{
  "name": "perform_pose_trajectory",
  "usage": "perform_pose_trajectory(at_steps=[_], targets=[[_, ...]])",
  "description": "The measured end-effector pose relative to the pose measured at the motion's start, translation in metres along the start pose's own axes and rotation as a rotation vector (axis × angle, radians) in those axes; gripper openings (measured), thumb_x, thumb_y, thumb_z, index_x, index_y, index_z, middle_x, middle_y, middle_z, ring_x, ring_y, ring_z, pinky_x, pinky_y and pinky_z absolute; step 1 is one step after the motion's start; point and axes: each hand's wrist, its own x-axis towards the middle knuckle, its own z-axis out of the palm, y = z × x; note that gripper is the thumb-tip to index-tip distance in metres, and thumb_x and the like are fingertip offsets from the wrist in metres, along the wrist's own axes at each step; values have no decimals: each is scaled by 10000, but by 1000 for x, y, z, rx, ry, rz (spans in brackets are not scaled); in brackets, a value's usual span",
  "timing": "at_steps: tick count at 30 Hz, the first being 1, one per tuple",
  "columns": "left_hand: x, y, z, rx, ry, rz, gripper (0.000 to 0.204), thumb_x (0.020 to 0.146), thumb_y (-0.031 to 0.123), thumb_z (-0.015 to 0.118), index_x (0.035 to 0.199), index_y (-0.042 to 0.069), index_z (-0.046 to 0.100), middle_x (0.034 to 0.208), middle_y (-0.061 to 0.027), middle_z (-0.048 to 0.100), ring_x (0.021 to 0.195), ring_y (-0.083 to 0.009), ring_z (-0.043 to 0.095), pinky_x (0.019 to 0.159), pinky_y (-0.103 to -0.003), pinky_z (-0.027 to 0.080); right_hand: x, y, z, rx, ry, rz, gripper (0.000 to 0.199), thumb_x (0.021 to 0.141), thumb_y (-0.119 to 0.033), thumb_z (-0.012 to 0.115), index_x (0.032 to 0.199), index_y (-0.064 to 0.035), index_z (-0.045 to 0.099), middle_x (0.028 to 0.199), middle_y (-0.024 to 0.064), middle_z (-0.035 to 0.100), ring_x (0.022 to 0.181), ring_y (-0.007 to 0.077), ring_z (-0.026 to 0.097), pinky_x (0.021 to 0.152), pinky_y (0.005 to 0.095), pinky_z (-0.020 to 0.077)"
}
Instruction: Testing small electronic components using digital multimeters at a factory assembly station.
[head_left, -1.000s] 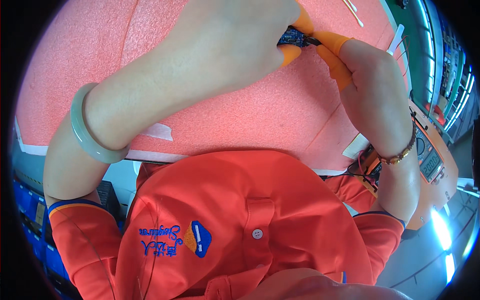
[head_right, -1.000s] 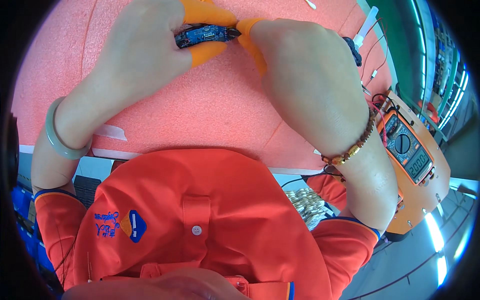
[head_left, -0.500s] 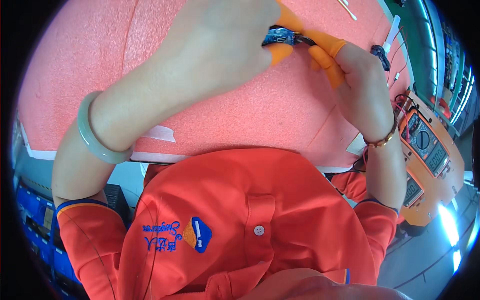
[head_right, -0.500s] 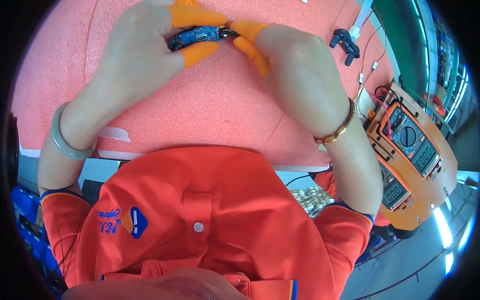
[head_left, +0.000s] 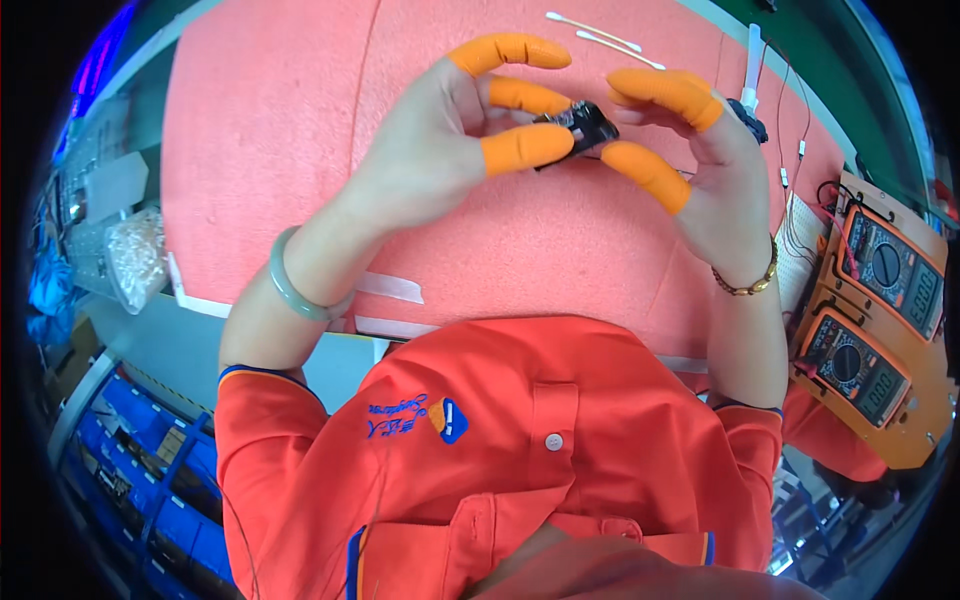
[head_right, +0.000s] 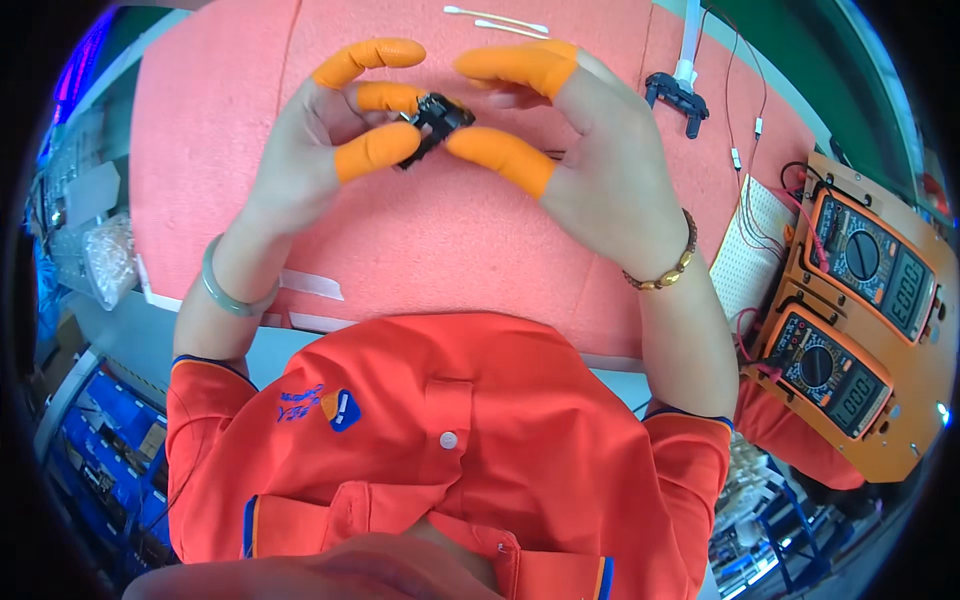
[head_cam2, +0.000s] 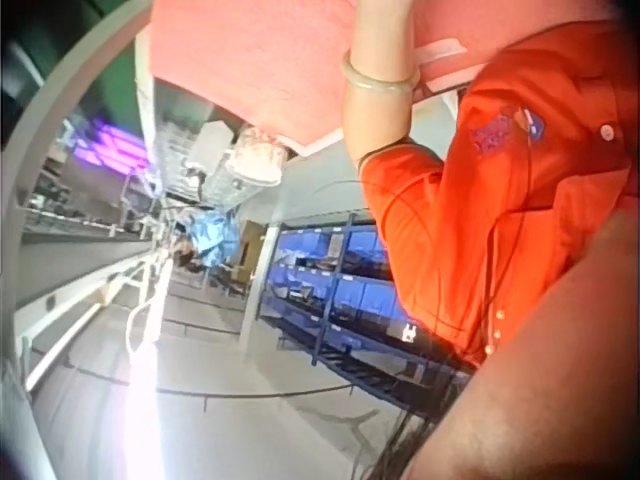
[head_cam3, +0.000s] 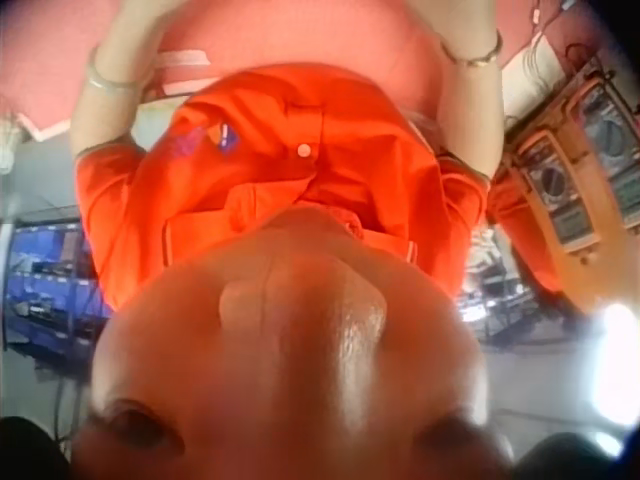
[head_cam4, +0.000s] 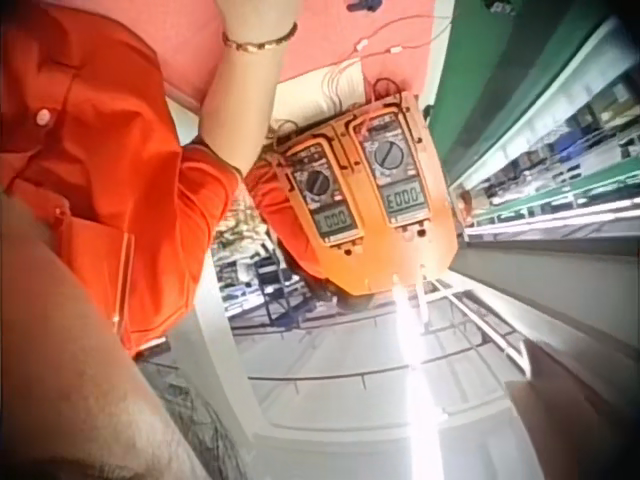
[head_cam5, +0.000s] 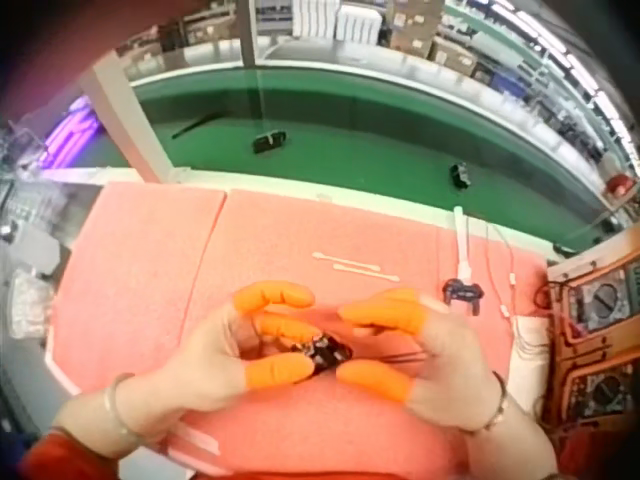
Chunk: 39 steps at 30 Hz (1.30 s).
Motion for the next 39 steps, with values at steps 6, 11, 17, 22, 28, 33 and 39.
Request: perform_pose_trajectory(at_steps=[6, 11, 17, 22, 28, 33, 39], targets=[[1, 29, 8, -108, -139, -14, 480, 741, 28, 616, 1158, 51, 380, 895, -98, 592, 783, -116, 551, 686, -212, 432, 4, -4, -8, 394, 63, -117, 338, 646, -65, 702, 958, -48, 572, 848, 37, 535, 741, 152, 531, 675, 262, 458], [8, 39, 19, 52, -187, 53, 499, 733, 23, 622, 1161, 60, 368, 896, -103, 591, 790, -107, 549, 687, -213, 431, -2, -3, -18, 333, 76, -223, 334, 644, -65, 703, 952, -51, 574, 848, 40, 534, 745, 150, 527, 671, 242, 454], [18, 23, 23, 241, -133, 107, 522, 714, -21, 613, 1174, 42, 374, 903, -84, 568, 794, -121, 546, 710, -227, 440, -4, 19, -17, 105, 90, -335, 367, 629, -60, 695, 961, -18, 544, 918, 79, 534, 803, 188, 529, 717, 274, 435], [27, 7, 4, 747, -44, 254, 374, 736, -7, 600, 1086, 16, 470, 941, -70, 563, 819, -123, 551, 744, -228, 442, -14, 17, -10, -17, 58, 37, 304, 658, -101, 677, 933, -42, 561, 900, 59, 553, 777, 176, 538, 681, 256, 435], [35, -13, 0, 849, -68, 112, 235, 752, 9, 586, 984, 4, 550, 938, -66, 567, 844, -134, 556, 781, -235, 437, -20, 44, 2, -459, -102, -139, 262, 710, -160, 649, 928, -49, 555, 802, 80, 565, 694, 181, 549, 611, 245, 437], [54, -43, -9, 376, -160, 913, 166, 688, 42, 606, 853, 28, 601, 823, -107, 595, 730, -260, 533, 679, -320, 419, -9, 28, -1, -209, -41, 178, 266, 729, -224, 632, 912, -50, 550, 732, 104, 553, 633, 221, 551, 577, 280, 447], [55, -46, -2, 263, -139, 847, 167, 696, 14, 592, 862, 19, 595, 810, -102, 594, 747, -250, 534, 685, -314, 418, 13, 70, 30, 262, 413, -580, 151, 747, -111, 545, 875, -53, 598, 714, 124, 569, 634, 266, 547, 573, 319, 438]])
